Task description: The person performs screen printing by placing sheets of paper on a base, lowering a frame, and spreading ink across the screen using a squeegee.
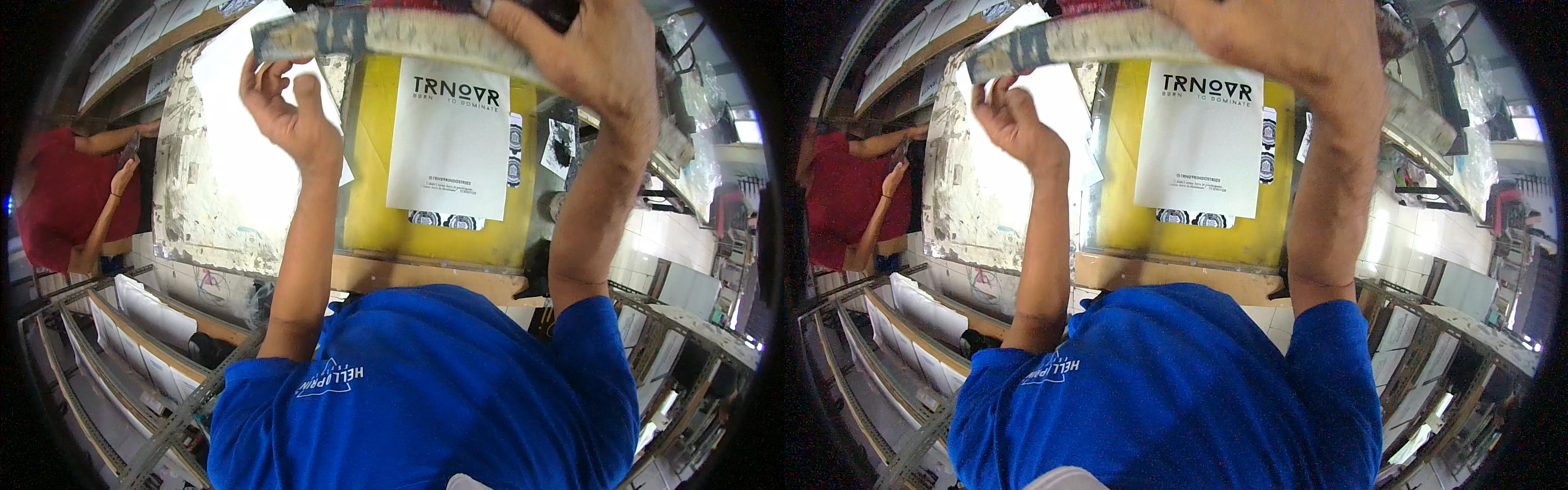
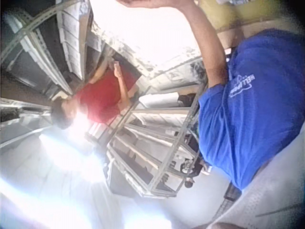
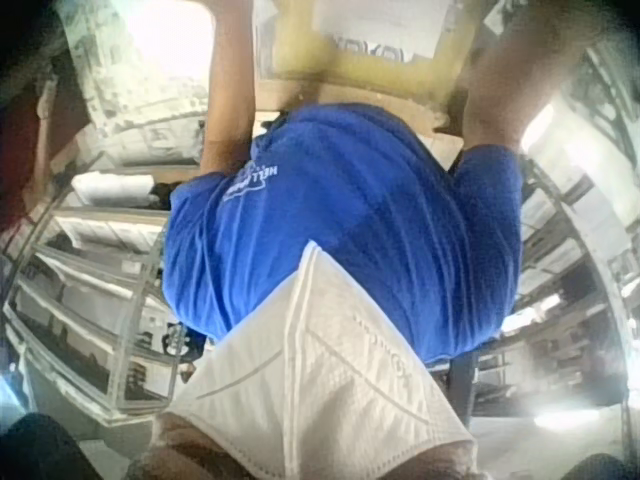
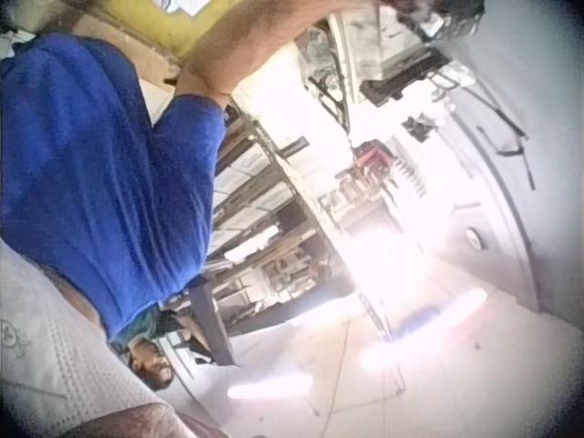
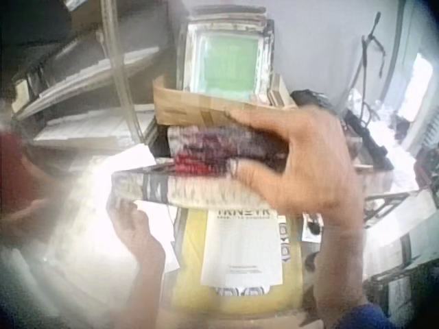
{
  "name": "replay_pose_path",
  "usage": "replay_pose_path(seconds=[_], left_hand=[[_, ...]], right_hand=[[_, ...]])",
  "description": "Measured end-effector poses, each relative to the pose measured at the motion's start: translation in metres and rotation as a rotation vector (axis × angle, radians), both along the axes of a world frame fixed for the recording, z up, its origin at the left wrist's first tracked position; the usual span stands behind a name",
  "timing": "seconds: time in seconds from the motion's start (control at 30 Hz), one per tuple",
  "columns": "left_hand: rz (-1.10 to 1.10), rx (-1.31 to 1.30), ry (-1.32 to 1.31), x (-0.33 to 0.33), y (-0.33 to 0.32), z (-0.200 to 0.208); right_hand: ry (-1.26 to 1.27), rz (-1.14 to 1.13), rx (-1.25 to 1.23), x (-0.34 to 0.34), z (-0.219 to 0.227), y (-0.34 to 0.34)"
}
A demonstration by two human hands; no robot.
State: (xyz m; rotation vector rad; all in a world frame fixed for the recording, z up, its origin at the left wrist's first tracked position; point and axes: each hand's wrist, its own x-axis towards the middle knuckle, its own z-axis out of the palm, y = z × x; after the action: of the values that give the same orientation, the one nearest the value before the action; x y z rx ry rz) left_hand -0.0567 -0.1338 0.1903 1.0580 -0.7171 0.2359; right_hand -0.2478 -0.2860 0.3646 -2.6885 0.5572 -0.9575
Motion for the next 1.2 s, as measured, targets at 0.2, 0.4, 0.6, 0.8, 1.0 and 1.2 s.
replay_pose_path(seconds=[0.2,0.4,0.6,0.8,1.0,1.2], left_hand=[[-0.058,0.476,0.182,0.057,-0.080,-0.112],[-0.102,0.721,0.264,0.068,-0.114,-0.177],[-0.187,0.022,0.305,0.006,-0.031,-0.071],[-0.254,-0.022,0.405,-0.043,0.055,0.005],[-0.395,0.420,0.494,-0.065,0.149,-0.098],[-0.293,0.789,0.118,-0.064,0.182,-0.179]], right_hand=[[-0.017,0.024,-0.196,0.019,0.034,0.001],[-0.042,0.249,0.045,0.023,0.044,-0.019],[-0.226,0.152,-0.161,0.009,-0.013,-0.004],[0.024,0.019,-0.213,-0.023,-0.052,0.045],[0.132,-0.052,0.054,-0.051,-0.132,0.095],[0.312,-0.009,0.359,-0.064,-0.238,0.100]])
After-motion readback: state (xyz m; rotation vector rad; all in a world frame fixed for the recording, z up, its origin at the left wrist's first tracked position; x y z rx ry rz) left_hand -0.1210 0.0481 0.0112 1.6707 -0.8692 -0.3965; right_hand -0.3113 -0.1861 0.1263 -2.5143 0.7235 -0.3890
